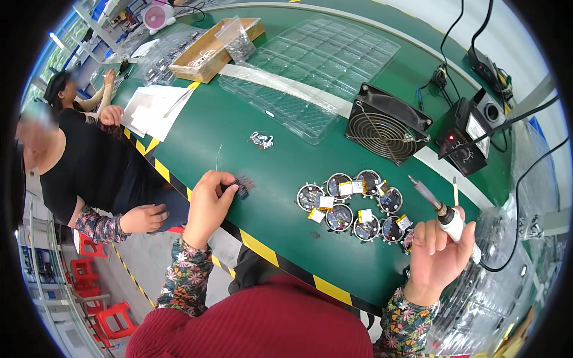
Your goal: The person solders electrical connections onto circular electronic watch assemblies using a soldering iron and solder wire at a workbench.
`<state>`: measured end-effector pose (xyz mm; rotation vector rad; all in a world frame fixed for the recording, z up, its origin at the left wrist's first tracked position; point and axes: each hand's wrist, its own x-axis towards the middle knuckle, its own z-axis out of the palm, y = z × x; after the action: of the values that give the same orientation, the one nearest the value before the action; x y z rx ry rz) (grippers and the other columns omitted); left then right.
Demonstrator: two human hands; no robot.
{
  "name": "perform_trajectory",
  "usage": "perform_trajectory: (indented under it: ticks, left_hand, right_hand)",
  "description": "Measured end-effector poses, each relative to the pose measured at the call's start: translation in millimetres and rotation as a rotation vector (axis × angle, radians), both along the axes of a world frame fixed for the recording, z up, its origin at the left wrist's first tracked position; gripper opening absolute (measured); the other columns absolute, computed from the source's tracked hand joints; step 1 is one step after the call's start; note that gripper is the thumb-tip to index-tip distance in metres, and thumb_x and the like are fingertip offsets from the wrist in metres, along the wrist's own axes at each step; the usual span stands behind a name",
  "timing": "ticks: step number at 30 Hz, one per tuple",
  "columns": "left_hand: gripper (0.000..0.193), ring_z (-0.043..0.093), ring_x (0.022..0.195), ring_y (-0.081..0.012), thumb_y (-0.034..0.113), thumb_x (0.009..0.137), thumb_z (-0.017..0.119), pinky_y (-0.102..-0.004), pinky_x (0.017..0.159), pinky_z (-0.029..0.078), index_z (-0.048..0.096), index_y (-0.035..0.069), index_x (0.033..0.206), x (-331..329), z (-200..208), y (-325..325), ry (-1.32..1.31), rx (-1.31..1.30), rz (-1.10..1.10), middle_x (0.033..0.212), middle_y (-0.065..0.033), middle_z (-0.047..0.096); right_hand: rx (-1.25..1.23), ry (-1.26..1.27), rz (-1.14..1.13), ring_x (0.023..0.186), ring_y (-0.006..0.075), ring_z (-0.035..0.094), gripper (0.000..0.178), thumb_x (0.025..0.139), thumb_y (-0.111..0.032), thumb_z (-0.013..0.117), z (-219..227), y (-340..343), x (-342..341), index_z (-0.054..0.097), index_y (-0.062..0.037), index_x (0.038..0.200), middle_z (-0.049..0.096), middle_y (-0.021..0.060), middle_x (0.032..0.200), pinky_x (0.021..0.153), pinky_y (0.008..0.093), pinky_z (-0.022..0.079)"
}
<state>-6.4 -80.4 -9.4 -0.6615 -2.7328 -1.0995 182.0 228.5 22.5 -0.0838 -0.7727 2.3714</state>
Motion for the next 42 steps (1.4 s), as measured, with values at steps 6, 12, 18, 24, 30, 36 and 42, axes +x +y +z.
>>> perform_trajectory:
  ticks: [6,12,18,24,30,36,42]
  left_hand:
    - [0.013,0.047,0.055,-0.0155,0.003,0.074,0.064,-0.0288,0.052,0.04,0.058,0.001,0.085,-11,3,2,0.0,-0.015,-0.02,0.066,-0.0074,0.051]
    - [0.01,0.049,0.051,-0.02,0.0,0.072,0.063,-0.0314,0.051,0.042,0.058,0.0,0.08,-20,4,8,0.114,-0.052,0.013,0.068,-0.0102,0.053]
    - [0.009,0.051,0.05,-0.021,0.001,0.073,0.063,-0.0326,0.05,0.042,0.06,0.0,0.082,-25,1,7,0.155,-0.057,0.052,0.062,-0.0113,0.053]
    - [0.009,0.051,0.051,-0.0153,0.0,0.077,0.061,-0.0281,0.05,0.042,0.062,0.0,0.086,-16,8,17,0.163,0.109,0.014,0.065,-0.0092,0.058]
    - [0.011,0.054,0.071,-0.0049,-0.005,0.082,0.055,-0.0168,0.061,0.042,0.059,-0.003,0.093,52,39,43,-0.418,0.359,-0.368,0.088,-0.0064,0.064]
    - [0.021,0.062,0.076,-0.0193,-0.009,0.07,0.063,-0.0273,0.065,0.047,0.059,0.0,0.088,72,29,72,-0.147,0.412,-0.578,0.088,-0.0112,0.065]
    - [0.02,0.062,0.076,-0.0222,-0.007,0.069,0.064,-0.0284,0.067,0.047,0.06,0.001,0.087,76,26,76,-0.083,0.456,-0.588,0.085,-0.0095,0.065]
  right_hand:
    - [0.01,-0.031,-0.039,0.048,0.0097,0.035,0.037,0.097,-0.033,0.037,3,-9,-5,0.054,-0.0032,0.108,0.043,0.0003,0.057,0.051,0.0259,0.027]
    - [0.012,-0.073,-0.085,0.046,0.0111,0.035,0.036,0.097,-0.033,0.037,6,-14,-7,0.053,-0.003,0.108,0.042,0.0007,0.054,0.05,0.0262,0.027]
    - [0.016,-0.107,-0.089,0.045,0.0113,0.035,0.035,0.096,-0.034,0.038,6,-19,-9,0.05,-0.0032,0.108,0.041,0.0008,0.054,0.05,0.0261,0.027]
    - [0.219,-0.051,-0.053,0.044,0.0112,0.039,0.043,0.094,-0.042,0.041,1,-31,-6,0.047,-0.0066,0.117,0.047,0.0023,0.058,0.045,0.0244,0.03]
    - [0.567,-0.278,0.151,0.07,0.0215,0.061,0.04,0.086,-0.034,0.06,11,-65,-18,0.04,-0.0118,0.113,0.059,0.0127,0.081,0.061,0.0278,0.048]
    - [0.746,-0.223,0.184,0.091,0.0204,0.057,0.056,0.076,0.011,0.061,-5,-81,-25,0.034,-0.0114,0.12,0.051,0.0166,0.11,0.075,0.0301,0.047]
    - [0.804,-0.225,0.17,0.088,0.0172,0.055,0.057,0.075,0.017,0.056,-8,-83,-26,0.033,-0.0115,0.12,0.05,0.0161,0.11,0.079,0.0293,0.047]
